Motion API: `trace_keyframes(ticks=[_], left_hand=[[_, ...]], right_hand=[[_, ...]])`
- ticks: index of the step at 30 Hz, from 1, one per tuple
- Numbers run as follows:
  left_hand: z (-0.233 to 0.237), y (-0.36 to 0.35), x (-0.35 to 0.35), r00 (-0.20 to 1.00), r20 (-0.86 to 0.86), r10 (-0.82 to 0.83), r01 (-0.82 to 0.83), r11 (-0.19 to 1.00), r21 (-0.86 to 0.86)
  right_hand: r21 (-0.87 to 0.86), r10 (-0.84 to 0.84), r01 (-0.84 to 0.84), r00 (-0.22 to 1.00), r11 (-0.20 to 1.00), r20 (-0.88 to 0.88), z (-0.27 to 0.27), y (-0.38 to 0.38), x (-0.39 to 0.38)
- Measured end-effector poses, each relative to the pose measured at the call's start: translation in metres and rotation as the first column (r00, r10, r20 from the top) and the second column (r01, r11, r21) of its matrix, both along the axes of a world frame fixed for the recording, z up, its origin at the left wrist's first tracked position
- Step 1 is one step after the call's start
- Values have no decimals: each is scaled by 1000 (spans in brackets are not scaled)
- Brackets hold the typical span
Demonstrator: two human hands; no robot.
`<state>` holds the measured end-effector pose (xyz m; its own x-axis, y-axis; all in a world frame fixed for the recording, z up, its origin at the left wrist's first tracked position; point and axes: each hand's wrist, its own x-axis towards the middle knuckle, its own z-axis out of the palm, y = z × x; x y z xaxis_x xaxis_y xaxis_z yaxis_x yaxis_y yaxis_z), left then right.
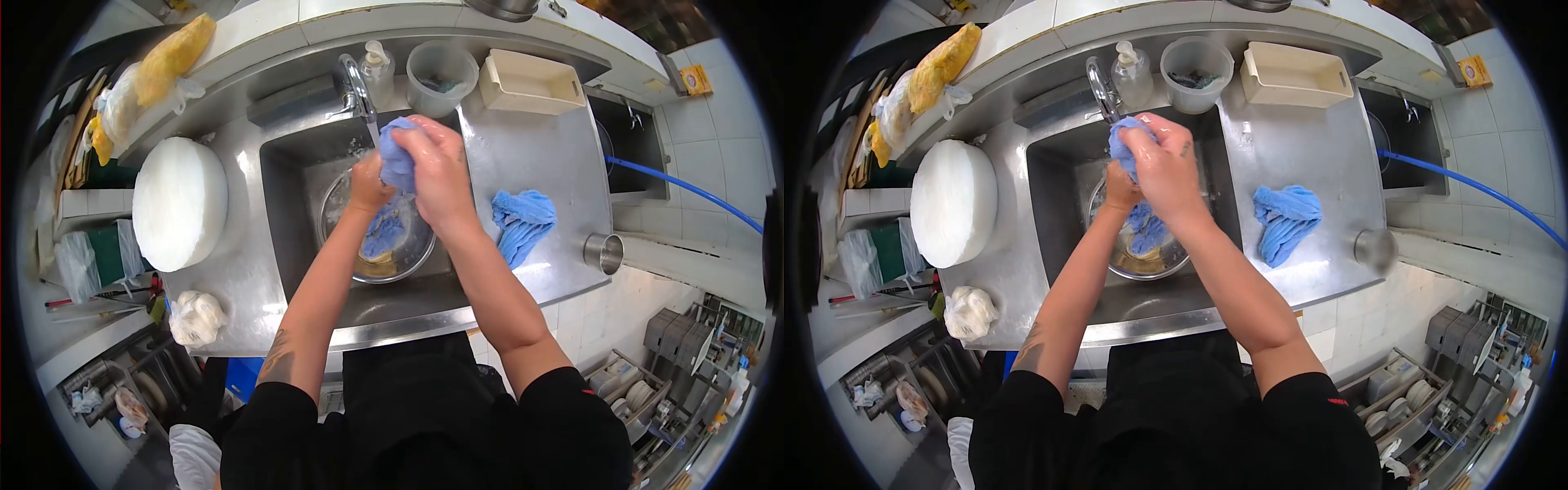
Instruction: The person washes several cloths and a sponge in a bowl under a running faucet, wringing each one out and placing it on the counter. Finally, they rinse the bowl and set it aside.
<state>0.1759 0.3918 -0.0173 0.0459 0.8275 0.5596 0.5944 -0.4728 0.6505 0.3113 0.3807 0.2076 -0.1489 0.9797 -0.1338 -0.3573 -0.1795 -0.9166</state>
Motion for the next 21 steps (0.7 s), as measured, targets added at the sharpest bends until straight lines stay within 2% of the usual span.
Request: trace_keyframes(ticks=[2,3,6,9,12,15,16,18,19,20,21], left_hand=[[-4,-9,5,1000,12,29,-29,1000,-7],[-16,-14,1,999,-38,12,-13,999,-45],[-18,-29,5,998,49,45,-40,995,-92],[-44,-46,4,996,-18,89,-90,941,-325],[-72,-57,7,991,-57,119,-132,907,-399],[-97,-61,6,991,-54,119,-130,908,-399],[-104,-60,5,993,-60,102,-118,898,-423],[-121,-60,-2,995,-75,64,-92,877,-472],[-153,-62,-6,996,-12,94,-88,869,-486],[-200,-64,-12,991,50,123,-82,862,-499],[-224,-58,-17,982,113,151,-74,858,-508]], right_hand=[[6,1,-1,1000,1000,-17,24,-6,13],[-38,-17,16,1000,999,-20,34,-10,18],[-68,-90,85,994,994,-66,66,-19,29],[-65,-228,221,964,973,-134,87,-24,40],[-16,-219,219,963,976,-157,106,-22,60],[24,-312,321,933,947,-177,121,-19,77],[-4,-395,399,905,917,-161,136,-21,73],[111,-197,229,950,967,-243,144,-21,85],[72,-301,324,927,943,-224,148,-21,78],[69,-274,301,926,951,-261,142,-19,77],[73,-245,278,922,958,-298,128,-13,78]])
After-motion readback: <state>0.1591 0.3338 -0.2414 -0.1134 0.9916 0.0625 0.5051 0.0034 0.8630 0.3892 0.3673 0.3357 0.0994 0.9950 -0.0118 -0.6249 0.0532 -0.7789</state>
